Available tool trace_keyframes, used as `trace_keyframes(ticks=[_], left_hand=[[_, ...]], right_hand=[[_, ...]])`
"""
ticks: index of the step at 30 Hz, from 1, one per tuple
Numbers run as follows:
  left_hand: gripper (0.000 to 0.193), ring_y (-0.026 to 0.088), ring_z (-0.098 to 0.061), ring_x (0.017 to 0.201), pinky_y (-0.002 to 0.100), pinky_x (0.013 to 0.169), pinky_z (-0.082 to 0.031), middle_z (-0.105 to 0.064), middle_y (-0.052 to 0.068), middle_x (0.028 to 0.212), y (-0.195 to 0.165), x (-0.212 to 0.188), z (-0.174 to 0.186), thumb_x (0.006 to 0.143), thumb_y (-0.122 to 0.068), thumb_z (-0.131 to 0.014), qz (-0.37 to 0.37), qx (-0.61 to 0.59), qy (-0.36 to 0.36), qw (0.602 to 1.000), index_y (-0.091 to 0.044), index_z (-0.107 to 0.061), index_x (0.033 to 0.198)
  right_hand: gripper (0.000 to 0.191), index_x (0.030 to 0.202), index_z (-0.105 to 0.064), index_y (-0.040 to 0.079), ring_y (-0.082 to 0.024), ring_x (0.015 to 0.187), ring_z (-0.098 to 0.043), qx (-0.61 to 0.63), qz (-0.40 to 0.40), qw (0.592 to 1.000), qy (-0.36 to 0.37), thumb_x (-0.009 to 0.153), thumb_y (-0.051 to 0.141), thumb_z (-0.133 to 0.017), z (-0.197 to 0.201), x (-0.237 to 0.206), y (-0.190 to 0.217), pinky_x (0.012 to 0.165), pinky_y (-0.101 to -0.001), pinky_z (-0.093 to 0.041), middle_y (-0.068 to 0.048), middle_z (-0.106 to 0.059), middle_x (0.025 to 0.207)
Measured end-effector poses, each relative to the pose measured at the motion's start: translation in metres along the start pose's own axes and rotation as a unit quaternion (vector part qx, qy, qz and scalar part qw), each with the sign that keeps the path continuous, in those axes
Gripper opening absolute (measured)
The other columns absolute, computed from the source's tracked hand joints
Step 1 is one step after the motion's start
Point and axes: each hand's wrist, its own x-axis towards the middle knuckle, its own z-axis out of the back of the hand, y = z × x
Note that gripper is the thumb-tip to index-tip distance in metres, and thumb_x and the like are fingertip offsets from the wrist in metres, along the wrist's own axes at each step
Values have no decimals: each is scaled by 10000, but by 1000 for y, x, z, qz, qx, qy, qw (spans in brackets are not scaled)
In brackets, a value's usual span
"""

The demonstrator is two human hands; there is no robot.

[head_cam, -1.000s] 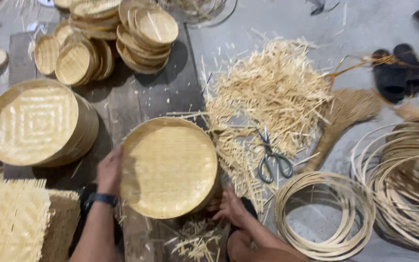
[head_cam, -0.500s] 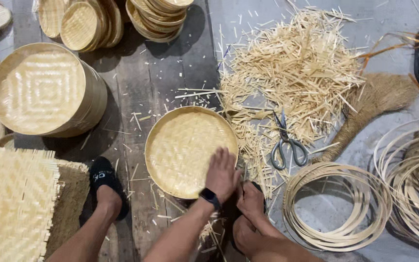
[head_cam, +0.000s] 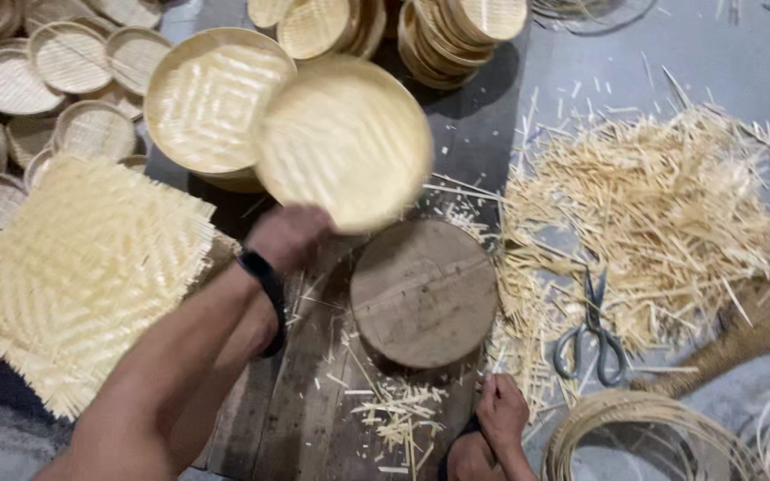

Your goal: The person sits on the floor and repeatedly trims the edges of woven bamboo mats using shears and a wooden jig. They place a mat on the jig, cut the overhanging edges, remove the mat, and stack it with others. The process is repeated for multiple mats.

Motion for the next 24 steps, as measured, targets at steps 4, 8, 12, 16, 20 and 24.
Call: trace_keyframes(ticks=[4,8,12,16,20,24], left_hand=[[357,349,-703,1006,451,861,-570,-748,110,1141,69,16,43,815,21,-627,163,36,-120,979,-113,-735,1127],[423,322,-714,1029,427,901,-577,-747,107,1176,95,17,40,873,45,-591,248,60,-107,961,-155,-747,1210],[446,341,-702,1013,445,873,-566,-736,129,1167,104,15,27,813,17,-635,297,42,-45,953,-168,-736,1206],[418,361,-691,1014,463,860,-559,-737,135,1147,107,15,26,818,-31,-641,295,-4,-51,954,-169,-724,1204],[385,363,-668,1139,470,967,-543,-728,151,1201,105,21,33,889,-111,-629,348,-8,61,935,-179,-705,1261],[751,413,-398,1408,568,1128,-331,-452,225,1528,90,15,49,881,-338,-732,295,107,30,949,-3,-429,1481]], right_hand=[[256,818,-708,104,-324,726,-656,-10,18,1000,-11,982,257,-584,-4,0,5,661,-429,-512,-104,-653,787],[242,860,-719,101,-323,743,-670,-12,16,1000,-21,978,270,-593,-10,2,7,677,-418,-526,-107,-663,810],[230,894,-712,92,-324,769,-681,-22,21,999,-19,977,276,-602,-14,4,8,707,-408,-543,-113,-667,839],[234,889,-715,95,-327,778,-683,-39,18,999,-15,974,283,-605,-14,4,10,704,-419,-539,-111,-672,842],[244,879,-714,96,-333,782,-678,-60,15,998,-16,984,284,-600,-12,3,15,701,-429,-530,-110,-675,842],[259,882,-713,95,-328,769,-674,-48,10,999,-9,997,293,-592,-8,1,18,706,-421,-526,-115,-670,830]])
